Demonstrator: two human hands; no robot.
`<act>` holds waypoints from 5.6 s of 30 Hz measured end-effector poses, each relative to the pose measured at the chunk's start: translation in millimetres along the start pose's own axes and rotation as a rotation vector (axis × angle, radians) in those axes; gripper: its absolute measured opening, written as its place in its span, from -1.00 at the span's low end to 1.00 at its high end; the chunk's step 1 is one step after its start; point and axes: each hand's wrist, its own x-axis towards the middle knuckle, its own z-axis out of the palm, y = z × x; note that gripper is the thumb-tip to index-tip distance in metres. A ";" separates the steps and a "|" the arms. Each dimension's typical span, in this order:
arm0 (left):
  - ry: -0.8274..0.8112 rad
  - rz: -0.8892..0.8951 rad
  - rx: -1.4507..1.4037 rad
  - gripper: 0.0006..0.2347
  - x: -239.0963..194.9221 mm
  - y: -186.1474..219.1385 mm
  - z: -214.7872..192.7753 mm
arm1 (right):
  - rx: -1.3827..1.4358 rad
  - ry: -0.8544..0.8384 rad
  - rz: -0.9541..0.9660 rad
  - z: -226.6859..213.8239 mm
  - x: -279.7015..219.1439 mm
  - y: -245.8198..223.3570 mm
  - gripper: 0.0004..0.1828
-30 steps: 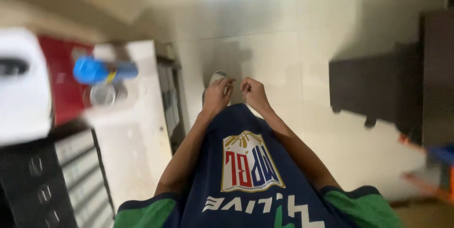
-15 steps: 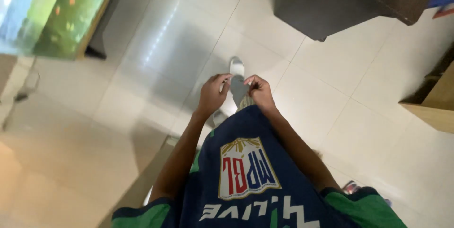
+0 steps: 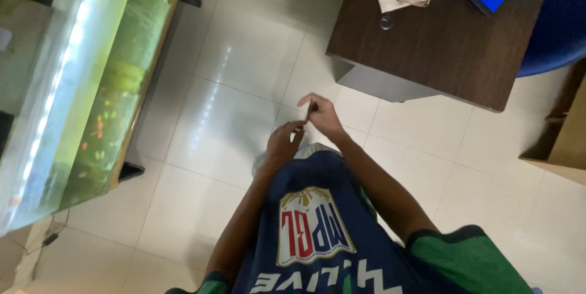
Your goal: The person cleans a white countertop and a dark wooden table using a cloth. They also handle a cardboard box, a blue folder, and a stapler while organizing items on the surfaces.
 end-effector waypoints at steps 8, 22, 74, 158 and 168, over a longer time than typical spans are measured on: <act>-0.129 -0.081 -0.160 -0.77 147.3 -6.4 -18.5 | 0.083 0.116 0.085 -40.3 110.5 -40.1 -0.47; -0.329 0.114 -0.066 -0.76 465.5 -82.0 -126.2 | 0.244 0.396 0.139 -57.0 340.6 -56.8 -0.45; -1.277 1.143 0.433 -0.21 889.6 120.7 269.0 | 0.769 2.299 0.340 -300.7 496.5 -67.2 -0.55; -1.071 0.779 0.028 -0.36 941.4 151.9 298.3 | 0.747 1.774 0.225 -414.6 493.6 -154.8 -0.60; -1.649 -0.173 -0.540 -0.61 1032.8 85.2 313.9 | -0.037 1.567 0.449 -490.4 579.7 -243.2 -0.18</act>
